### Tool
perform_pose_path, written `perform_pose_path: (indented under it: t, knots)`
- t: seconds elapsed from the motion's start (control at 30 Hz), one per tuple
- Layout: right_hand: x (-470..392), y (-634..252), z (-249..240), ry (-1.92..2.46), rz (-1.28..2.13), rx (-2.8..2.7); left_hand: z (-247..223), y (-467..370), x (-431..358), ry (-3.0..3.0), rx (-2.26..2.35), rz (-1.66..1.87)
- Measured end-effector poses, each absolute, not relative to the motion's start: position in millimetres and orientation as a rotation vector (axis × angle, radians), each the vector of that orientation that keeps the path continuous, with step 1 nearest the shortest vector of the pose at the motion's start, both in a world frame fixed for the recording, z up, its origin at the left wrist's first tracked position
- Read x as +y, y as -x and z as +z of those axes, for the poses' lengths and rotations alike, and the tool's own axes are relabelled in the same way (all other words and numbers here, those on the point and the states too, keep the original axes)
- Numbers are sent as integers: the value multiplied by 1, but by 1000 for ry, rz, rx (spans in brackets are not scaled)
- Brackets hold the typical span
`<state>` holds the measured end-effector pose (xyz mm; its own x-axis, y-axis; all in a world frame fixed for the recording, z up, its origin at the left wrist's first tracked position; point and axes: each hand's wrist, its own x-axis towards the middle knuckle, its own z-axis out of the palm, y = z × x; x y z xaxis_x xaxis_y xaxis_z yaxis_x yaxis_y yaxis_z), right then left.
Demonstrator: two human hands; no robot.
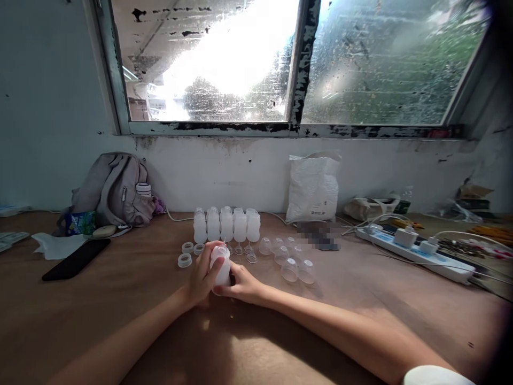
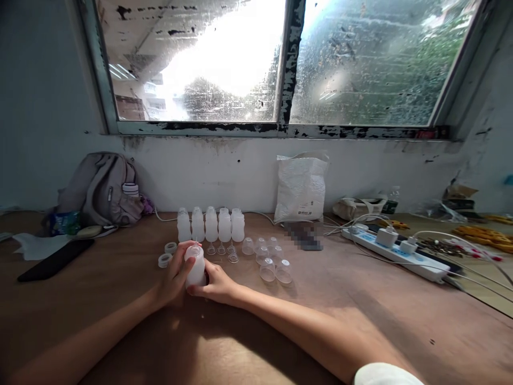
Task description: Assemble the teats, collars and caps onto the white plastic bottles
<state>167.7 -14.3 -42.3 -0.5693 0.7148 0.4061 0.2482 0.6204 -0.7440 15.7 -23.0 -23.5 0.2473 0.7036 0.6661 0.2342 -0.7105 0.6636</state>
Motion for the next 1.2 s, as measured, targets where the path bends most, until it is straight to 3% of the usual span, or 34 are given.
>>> perform_pose_path:
  t: [0.87,1.2]
  knots:
    - [-11,-170,-46,759,875,-2142,-28,-21,-24,-1564,608,1327]
    - [-10,-171,-44,817,956,-2117,-26,-6,-12,-1779,523,1210]
